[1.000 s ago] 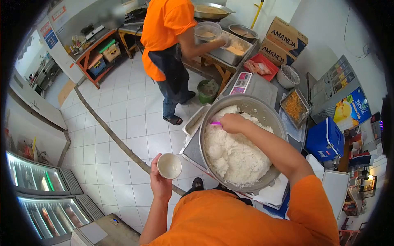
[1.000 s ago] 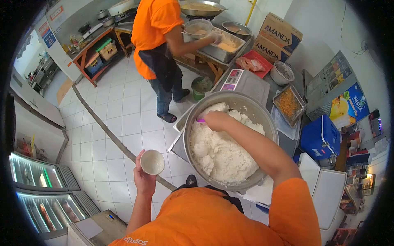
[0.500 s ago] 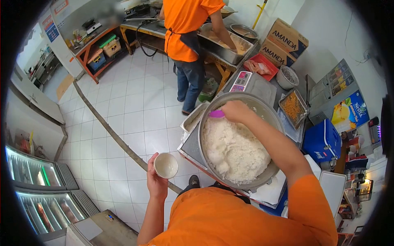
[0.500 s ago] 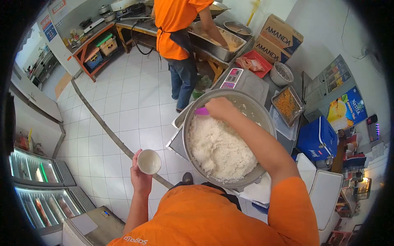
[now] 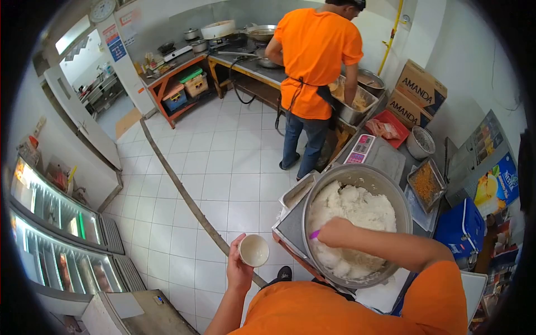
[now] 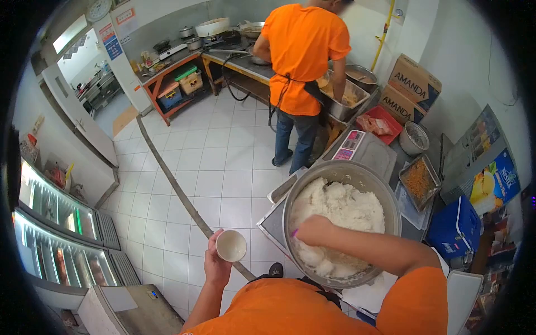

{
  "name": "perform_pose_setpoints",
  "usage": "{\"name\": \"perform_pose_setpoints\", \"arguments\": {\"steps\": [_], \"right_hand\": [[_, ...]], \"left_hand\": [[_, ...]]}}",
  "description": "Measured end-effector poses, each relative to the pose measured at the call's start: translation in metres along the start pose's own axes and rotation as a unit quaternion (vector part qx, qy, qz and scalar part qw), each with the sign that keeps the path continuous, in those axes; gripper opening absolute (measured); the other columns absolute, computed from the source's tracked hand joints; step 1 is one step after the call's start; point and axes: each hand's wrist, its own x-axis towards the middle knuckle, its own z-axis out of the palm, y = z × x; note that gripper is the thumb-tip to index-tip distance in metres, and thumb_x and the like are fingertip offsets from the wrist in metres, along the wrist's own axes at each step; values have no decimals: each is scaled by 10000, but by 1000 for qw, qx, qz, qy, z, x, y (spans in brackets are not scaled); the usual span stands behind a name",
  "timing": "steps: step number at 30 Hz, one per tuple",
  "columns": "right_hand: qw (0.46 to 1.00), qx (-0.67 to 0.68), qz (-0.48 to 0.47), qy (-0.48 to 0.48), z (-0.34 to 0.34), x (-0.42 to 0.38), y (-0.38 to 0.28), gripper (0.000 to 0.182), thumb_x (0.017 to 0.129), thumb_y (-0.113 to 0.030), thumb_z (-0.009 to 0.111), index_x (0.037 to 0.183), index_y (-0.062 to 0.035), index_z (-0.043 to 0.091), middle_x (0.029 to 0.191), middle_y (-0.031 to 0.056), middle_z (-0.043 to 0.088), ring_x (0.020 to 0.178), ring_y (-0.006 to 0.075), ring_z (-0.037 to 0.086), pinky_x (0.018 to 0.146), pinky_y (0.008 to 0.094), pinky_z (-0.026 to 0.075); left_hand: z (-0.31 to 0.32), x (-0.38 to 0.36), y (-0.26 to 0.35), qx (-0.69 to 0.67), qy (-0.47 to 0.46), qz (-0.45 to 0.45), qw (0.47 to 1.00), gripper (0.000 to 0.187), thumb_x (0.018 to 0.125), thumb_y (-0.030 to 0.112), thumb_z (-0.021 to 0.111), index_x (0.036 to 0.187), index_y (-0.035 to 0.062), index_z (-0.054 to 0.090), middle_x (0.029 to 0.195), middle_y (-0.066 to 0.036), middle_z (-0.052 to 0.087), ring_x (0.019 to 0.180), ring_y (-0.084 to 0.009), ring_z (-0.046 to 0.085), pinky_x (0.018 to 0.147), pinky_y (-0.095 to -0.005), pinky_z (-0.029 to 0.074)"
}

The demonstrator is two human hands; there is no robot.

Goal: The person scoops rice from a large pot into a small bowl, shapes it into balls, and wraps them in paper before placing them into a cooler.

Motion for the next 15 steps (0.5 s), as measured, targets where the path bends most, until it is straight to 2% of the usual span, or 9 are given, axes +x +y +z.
{"name": "perform_pose_setpoints", "arguments": {"steps": [1,3,4,6,7,9,13,15], "right_hand": [[1000,0,-5,-1,5,-9,-4,174,890,-158,601,875,-66,749,837,150,754,768,341,761,645,491,596],[990,38,88,105,20,-33,-9,147,870,-153,631,843,-87,759,824,137,751,794,349,759,674,464,602],[990,48,90,96,19,-41,-11,147,870,-153,631,843,-87,759,824,137,751,794,349,759,674,464,602],[978,72,175,90,22,-64,-13,141,852,-136,628,834,-73,753,826,156,748,777,356,756,662,468,597],[975,100,187,65,43,-69,-22,141,852,-136,628,834,-73,753,826,156,748,777,356,756,662,468,597],[979,136,126,88,88,-67,-32,147,846,-124,629,843,-52,758,832,172,747,773,357,756,659,473,595],[957,188,202,94,68,-106,-14,164,838,-124,638,857,-37,775,826,183,743,767,360,754,661,479,594],[922,148,333,127,61,-138,-9,169,832,-118,647,863,-31,789,819,193,741,770,372,755,677,480,601]], "left_hand": [[-2,-2,3,1,3,8,1000,552,1014,340,463,1506,91,431,1411,-64,553,1326,-222,556,1079,-428,493],[-7,-3,6,5,9,5,1000,551,1023,348,458,1510,91,428,1423,-65,550,1332,-226,556,1079,-433,495],[-9,-2,4,6,17,21,1000,563,1034,375,464,1517,90,421,1444,-61,536,1348,-235,539,1098,-458,476],[-13,-1,-3,12,21,31,999,586,1050,427,470,1531,96,418,1473,-54,522,1368,-250,519,1128,-494,442],[-10,1,-2,10,23,4,1000,570,1043,392,466,1532,103,414,1462,-54,537,1346,-238,552,1085,-431,492],[4,6,-3,51,10,-29,998,593,1027,411,482,1537,118,408,1452,-46,540,1331,-228,553,1069,-427,495],[25,16,-14,77,-21,-71,994,624,1003,444,508,1534,132,404,1443,-48,541,1326,-224,547,1056,-426,496],[29,18,-21,101,-40,-76,991,645,983,473,533,1523,145,407,1453,-52,529,1331,-224,542,1036,-433,506]]}}
